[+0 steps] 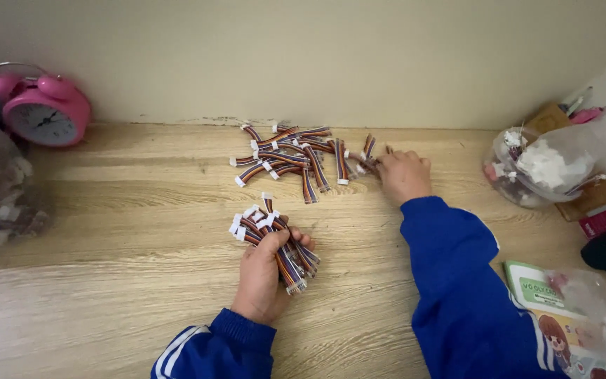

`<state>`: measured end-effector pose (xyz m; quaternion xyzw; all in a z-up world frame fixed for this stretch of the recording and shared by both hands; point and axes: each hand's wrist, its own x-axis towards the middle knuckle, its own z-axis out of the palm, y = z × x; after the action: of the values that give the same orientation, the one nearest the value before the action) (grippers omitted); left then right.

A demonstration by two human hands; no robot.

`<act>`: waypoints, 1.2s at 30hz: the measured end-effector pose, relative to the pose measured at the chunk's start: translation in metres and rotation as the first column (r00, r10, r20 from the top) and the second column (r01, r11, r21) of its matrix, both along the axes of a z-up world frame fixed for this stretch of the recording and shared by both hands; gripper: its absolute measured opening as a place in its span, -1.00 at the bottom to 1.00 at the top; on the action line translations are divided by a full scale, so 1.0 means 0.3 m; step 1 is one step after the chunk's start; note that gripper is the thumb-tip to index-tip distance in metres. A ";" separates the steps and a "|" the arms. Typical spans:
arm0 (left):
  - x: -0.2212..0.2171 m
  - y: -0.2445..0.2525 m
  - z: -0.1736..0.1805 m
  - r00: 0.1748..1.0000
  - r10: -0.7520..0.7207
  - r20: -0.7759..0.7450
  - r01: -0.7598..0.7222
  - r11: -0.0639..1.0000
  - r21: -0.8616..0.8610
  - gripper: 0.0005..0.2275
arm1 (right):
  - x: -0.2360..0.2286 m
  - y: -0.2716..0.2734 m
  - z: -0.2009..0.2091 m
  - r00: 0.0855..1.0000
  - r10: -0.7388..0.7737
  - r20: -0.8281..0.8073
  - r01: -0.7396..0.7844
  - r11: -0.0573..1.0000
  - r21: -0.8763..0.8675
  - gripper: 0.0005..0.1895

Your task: The person gathers small ribbon cables from a table, bundles them by hand, and places them into a plastic bag, finally sealing the bag.

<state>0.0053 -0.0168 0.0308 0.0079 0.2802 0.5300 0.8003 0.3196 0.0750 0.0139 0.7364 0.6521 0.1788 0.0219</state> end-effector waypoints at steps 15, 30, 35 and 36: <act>0.000 -0.005 -0.001 0.999 -0.039 0.005 0.039 0.998 0.046 -0.85 | 0.086 -0.026 0.067 0.832 -0.288 -0.474 0.268 0.957 -0.111 -0.63; -0.001 -0.007 0.001 0.995 -0.056 -0.085 0.061 0.997 0.056 -0.80 | 0.035 -0.064 0.119 0.789 -0.406 -0.461 0.333 0.913 -0.234 -0.63; 0.001 -0.003 -0.015 0.992 -0.059 -0.108 0.068 0.994 0.087 -0.79 | -0.067 -0.078 0.205 0.883 -0.239 -0.405 0.228 0.971 -0.076 -0.63; 0.001 -0.005 -0.011 0.993 -0.062 -0.105 0.072 0.993 0.093 -0.79 | -0.082 -0.065 0.213 0.920 -0.206 -0.333 0.172 0.977 -0.128 -0.61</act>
<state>0.0057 -0.0182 0.0276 0.0828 0.2944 0.5147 0.8010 0.2950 0.0556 0.0777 0.8140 0.5794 0.0131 -0.0398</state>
